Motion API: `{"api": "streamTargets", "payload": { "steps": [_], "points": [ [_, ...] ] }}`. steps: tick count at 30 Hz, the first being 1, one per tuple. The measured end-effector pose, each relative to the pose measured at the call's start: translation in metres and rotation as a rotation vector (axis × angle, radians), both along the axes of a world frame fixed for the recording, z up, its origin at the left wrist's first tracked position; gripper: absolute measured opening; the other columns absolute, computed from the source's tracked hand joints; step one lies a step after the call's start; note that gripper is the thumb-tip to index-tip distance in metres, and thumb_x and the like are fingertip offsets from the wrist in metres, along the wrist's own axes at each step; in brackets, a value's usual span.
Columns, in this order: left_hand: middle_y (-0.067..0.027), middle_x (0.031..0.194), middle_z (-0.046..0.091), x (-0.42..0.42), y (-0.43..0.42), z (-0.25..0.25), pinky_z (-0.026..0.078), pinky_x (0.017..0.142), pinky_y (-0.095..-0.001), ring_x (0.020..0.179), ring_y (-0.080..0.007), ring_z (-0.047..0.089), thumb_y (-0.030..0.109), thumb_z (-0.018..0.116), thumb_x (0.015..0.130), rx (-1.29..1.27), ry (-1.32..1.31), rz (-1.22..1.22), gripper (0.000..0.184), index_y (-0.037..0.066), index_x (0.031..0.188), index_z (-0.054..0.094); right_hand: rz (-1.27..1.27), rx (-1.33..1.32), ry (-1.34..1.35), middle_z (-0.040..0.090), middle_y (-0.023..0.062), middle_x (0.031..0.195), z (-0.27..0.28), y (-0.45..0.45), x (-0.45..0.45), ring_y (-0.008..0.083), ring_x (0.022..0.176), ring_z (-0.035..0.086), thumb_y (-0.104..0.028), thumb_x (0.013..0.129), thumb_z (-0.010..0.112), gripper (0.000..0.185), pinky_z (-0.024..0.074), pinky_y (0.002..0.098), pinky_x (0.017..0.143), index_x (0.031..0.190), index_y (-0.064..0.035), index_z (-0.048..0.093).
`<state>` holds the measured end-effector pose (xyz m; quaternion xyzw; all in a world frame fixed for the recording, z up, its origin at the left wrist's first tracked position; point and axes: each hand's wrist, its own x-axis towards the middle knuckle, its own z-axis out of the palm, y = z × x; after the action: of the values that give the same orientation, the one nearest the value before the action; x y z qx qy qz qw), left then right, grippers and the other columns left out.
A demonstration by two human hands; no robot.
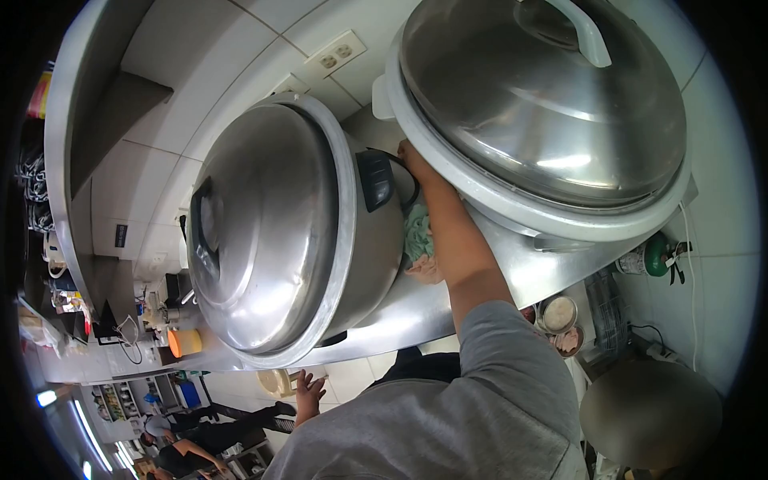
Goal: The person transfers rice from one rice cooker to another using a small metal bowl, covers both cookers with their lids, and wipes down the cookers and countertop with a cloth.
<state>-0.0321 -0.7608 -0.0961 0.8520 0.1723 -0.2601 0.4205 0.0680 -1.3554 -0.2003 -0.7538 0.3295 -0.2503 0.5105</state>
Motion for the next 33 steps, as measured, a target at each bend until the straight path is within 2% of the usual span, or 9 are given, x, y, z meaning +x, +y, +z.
{"api": "streamTargets", "payload": {
  "steps": [5,9,14,21,23,26,28,30,33],
  "points": [
    [-0.0186,0.139,0.037,0.006,0.009,-0.004,0.048,0.084,-0.0362,0.113,-0.0267,0.052,0.012,0.069,0.081,0.003,-0.003,-0.019,0.08,0.002,0.144,0.021,-0.046,0.088,-0.033,0.057,0.0178,0.091,0.002,0.002,0.001,0.0334,0.091,0.058,-0.008,0.076,0.057,0.014,0.0462,0.0395,0.081,0.085,-0.0025,0.065],
    [-0.0179,0.138,0.039,0.008,0.026,-0.011,0.048,0.082,-0.0353,0.11,-0.0257,0.054,0.012,0.069,0.081,0.046,0.008,-0.038,0.076,0.003,0.143,0.026,0.047,-0.48,0.105,0.056,0.0197,0.095,-0.009,-0.006,0.012,0.0346,0.094,0.057,-0.009,0.078,0.053,0.015,0.0462,0.04,0.082,0.085,-0.0022,0.065],
    [-0.0176,0.137,0.04,0.004,0.037,-0.018,0.048,0.081,-0.036,0.11,-0.0257,0.054,0.012,0.068,0.082,0.106,0.025,-0.049,0.071,0.004,0.141,0.029,-0.102,-0.597,0.156,0.059,0.0216,0.094,-0.042,-0.02,0.051,0.0376,0.092,0.059,-0.01,0.078,0.054,0.016,0.0479,0.0418,0.082,0.082,0.0008,0.065],
    [-0.0145,0.132,0.045,-0.004,0.052,-0.013,0.049,0.079,-0.0348,0.109,-0.0226,0.053,0.012,0.066,0.083,0.044,-0.06,-0.023,0.063,0.004,0.138,0.036,-0.04,-0.457,0.225,0.06,0.0225,0.092,0.009,0.007,0.015,0.0392,0.09,0.06,-0.009,0.077,0.055,0.016,0.0492,0.0405,0.078,0.079,0.003,0.064],
    [-0.0125,0.127,0.048,0.006,0.067,-0.012,0.049,0.077,-0.0328,0.105,-0.0202,0.054,0.011,0.067,0.082,-0.02,-0.128,0.003,0.06,0.002,0.135,0.039,-0.195,-0.362,-0.15,0.06,0.0212,0.089,0.029,0.044,-0.027,0.0361,0.084,0.06,-0.005,0.079,0.056,0.011,0.0487,0.0398,0.073,0.077,0.0038,0.062],
    [-0.0094,0.114,0.053,0.088,0.116,-0.008,0.046,0.075,-0.0272,0.088,-0.0151,0.052,0.003,0.059,0.082,0.051,-0.721,-0.058,0.047,-0.001,0.127,0.047,-0.321,-0.097,-0.3,0.061,0.0147,0.088,0.055,0.106,-0.1,0.0234,0.076,0.06,-0.003,0.081,0.063,0.006,0.0492,0.0305,0.067,0.082,0.0023,0.064],
    [-0.0092,0.114,0.056,0.105,0.016,0.103,0.045,0.074,-0.0257,0.084,-0.0143,0.051,0.004,0.055,0.086,-0.025,-0.912,-0.019,0.04,0.001,0.125,0.05,-0.399,0.203,-0.577,0.061,0.0084,0.088,0.079,0.139,-0.138,0.0147,0.075,0.059,-0.002,0.081,0.067,0.006,0.0473,0.023,0.067,0.087,0.0006,0.067],
    [-0.0092,0.117,0.056,0.138,-0.043,0.169,0.045,0.079,-0.0261,0.09,-0.0139,0.053,0.007,0.056,0.088,-0.129,-1.105,-0.186,0.039,0.001,0.127,0.049,-0.405,0.159,-0.766,0.061,0.0051,0.089,0.143,0.152,-0.164,0.0108,0.079,0.059,0.001,0.08,0.067,0.011,0.0473,0.0211,0.07,0.091,-0.0007,0.068],
    [-0.0063,0.113,0.059,0.17,-0.124,0.229,0.046,0.078,-0.0252,0.085,-0.0103,0.054,0.011,0.06,0.088,-0.136,-1.073,-0.436,0.038,0.003,0.124,0.053,-0.284,-0.348,-0.767,0.064,0.0096,0.091,0.255,0.137,-0.161,0.0183,0.08,0.063,-0.002,0.079,0.068,0.012,0.0494,0.0271,0.071,0.091,-0.001,0.069]
  ]
}}
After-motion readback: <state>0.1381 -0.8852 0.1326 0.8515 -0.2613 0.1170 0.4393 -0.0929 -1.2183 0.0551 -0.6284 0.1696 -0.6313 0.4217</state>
